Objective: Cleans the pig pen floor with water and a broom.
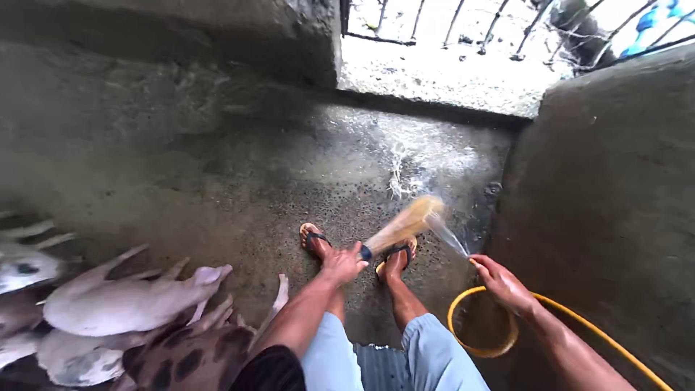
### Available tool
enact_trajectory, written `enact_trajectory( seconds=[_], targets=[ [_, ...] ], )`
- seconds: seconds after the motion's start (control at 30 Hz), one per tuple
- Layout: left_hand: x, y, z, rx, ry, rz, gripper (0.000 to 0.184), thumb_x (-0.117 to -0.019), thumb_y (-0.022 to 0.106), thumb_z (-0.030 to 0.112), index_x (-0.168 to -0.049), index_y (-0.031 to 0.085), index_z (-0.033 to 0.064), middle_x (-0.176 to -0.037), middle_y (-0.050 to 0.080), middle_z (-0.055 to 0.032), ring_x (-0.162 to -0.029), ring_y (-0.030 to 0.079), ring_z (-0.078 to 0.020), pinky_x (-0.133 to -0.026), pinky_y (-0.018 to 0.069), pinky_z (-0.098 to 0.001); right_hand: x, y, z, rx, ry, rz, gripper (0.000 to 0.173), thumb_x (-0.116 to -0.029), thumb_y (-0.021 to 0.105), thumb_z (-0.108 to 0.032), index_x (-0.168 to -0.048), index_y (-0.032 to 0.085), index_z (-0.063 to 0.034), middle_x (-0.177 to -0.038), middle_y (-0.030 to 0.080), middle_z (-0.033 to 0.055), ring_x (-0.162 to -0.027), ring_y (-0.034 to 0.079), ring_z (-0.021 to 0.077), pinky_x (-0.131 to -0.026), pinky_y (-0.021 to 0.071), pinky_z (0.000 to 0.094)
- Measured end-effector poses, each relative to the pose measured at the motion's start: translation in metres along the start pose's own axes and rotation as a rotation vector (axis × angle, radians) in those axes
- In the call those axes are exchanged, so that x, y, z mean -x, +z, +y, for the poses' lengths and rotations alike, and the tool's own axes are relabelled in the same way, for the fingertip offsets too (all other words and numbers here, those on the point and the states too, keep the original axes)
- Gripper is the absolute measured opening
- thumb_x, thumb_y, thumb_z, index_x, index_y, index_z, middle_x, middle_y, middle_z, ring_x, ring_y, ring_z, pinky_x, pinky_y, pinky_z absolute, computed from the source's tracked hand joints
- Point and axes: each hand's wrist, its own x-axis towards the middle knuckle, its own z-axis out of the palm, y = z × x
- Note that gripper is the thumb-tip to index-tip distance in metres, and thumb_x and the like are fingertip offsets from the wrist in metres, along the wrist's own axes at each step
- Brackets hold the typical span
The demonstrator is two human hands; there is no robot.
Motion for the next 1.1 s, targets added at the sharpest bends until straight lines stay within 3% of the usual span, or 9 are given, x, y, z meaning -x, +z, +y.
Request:
enact_trajectory(
  seconds=[0.1, 0.27, 0.37, 0.5, 0.7, 0.83, 0.9, 1.0, 1.1],
  targets=[
    [-0.02, -0.033, -0.055, 0.037, -0.108, 0.003, 0.072, -0.0997, 0.052, 0.061, -0.161, 0.035, 0.0278, -0.129, 0.065, -0.0279, -0.122, 0.061, -0.0502, -0.1, 0.046, -0.0714, -0.016, 0.011, -0.002, -0.023, 0.036, 0.022, 0.036, -0.1106, 0.039, -0.018, -0.14, 0.056, -0.0052, -0.122, 0.066, 0.0238, -0.111, 0.065, 0.0356, -0.096, 0.05, 0.057],
    [0.095, -0.067, -0.352, 0.034, -0.54, 0.45, 0.066, -0.1021, 0.047, 0.065, -0.131, 0.066, 0.0089, -0.115, 0.069, -0.0303, -0.108, 0.066, -0.0527, -0.087, 0.049, -0.0757, -0.032, -0.017, -0.051, -0.077, 0.07, 0.075, 0.037, -0.1109, 0.038, -0.021, -0.14, 0.053, -0.0047, -0.116, 0.063, 0.0229, -0.093, 0.063, 0.0298, -0.082, 0.0521, 0.0517],
    [0.158, -0.098, -0.404, 0.239, -0.912, 0.476, 0.076, -0.1041, 0.04, 0.065, -0.142, 0.056, 0.0009, -0.139, 0.056, -0.0356, -0.133, 0.051, -0.0538, -0.107, 0.0372, -0.0751, -0.012, -0.041, -0.081, -0.069, 0.088, 0.128, 0.036, -0.1115, 0.038, -0.024, -0.139, 0.054, -0.0088, -0.108, 0.064, 0.019, -0.084, 0.06, 0.0258, -0.074, 0.0504, 0.0487],
    [0.166, -0.109, -0.325, 0.571, -0.776, 0.591, 0.083, -0.1023, 0.049, 0.062, -0.155, 0.039, -0.0003, -0.143, 0.052, -0.0358, -0.136, 0.05, -0.0516, -0.112, 0.0375, -0.0685, 0.037, -0.072, -0.095, -0.004, 0.156, 0.175, 0.037, -0.1126, 0.035, -0.022, -0.141, 0.053, -0.0059, -0.118, 0.064, 0.0247, -0.097, 0.063, 0.034, -0.084, 0.05, 0.0547],
    [0.036, -0.113, -0.046, 0.297, 0.036, 0.104, 0.073, -0.1025, 0.052, 0.056, -0.164, 0.025, 0.0273, -0.119, 0.07, -0.0239, -0.11, 0.068, -0.0447, -0.094, 0.0525, -0.0664, 0.046, -0.079, -0.074, -0.098, 0.334, 0.333, 0.04, -0.1133, 0.037, -0.025, -0.143, 0.052, -0.0023, -0.129, 0.061, 0.0283, -0.113, 0.061, 0.038, -0.094, 0.0484, 0.0577],
    [-0.091, -0.141, 0.045, 0.23, 0.199, 0.135, 0.073, -0.1017, 0.053, 0.056, -0.164, 0.027, 0.0277, -0.138, 0.059, -0.0291, -0.121, 0.06, -0.0498, -0.1, 0.0471, -0.0677, -0.01, -0.089, -0.083, -0.173, 0.295, 0.435, 0.038, -0.1124, 0.038, -0.029, -0.142, 0.052, -0.0087, -0.084, 0.056, 0.011, -0.063, 0.05, 0.0181, -0.057, 0.0449, 0.0394],
    [-0.104, -0.177, -0.008, 0.351, 0.054, 0.197, 0.072, -0.1003, 0.054, 0.052, -0.162, 0.031, 0.0241, -0.126, 0.065, -0.0299, -0.117, 0.062, -0.0508, -0.096, 0.0483, -0.0702, -0.026, -0.111, -0.09, -0.252, 0.247, 0.416, 0.038, -0.1118, 0.038, -0.03, -0.143, 0.05, -0.0129, -0.069, 0.045, 0.0004, -0.049, 0.041, 0.0101, -0.045, 0.0395, 0.0309],
    [-0.082, -0.178, -0.197, 0.289, -0.252, 0.476, 0.066, -0.1007, 0.055, 0.058, -0.159, 0.036, 0.0324, -0.104, 0.072, -0.0268, -0.096, 0.07, -0.0499, -0.079, 0.0538, -0.0721, -0.042, -0.132, -0.12, -0.366, 0.154, 0.327, 0.037, -0.11, 0.036, -0.026, -0.141, 0.052, -0.0151, -0.064, 0.041, -0.0053, -0.046, 0.039, 0.0067, -0.041, 0.0376, 0.0263],
    [0.025, -0.203, -0.353, 0.29, -0.677, 0.624, 0.071, -0.1017, 0.049, 0.064, -0.159, 0.038, 0.0231, -0.123, 0.065, -0.0351, -0.114, 0.062, -0.058, -0.09, 0.046, -0.0789, -0.05, -0.142, -0.171, -0.478, 0.012, 0.246, 0.038, -0.1045, 0.035, -0.022, -0.138, 0.053, -0.0165, -0.06, 0.04, -0.0081, -0.041, 0.034, 0.0037, -0.036, 0.0325, 0.0217]
  ],
)
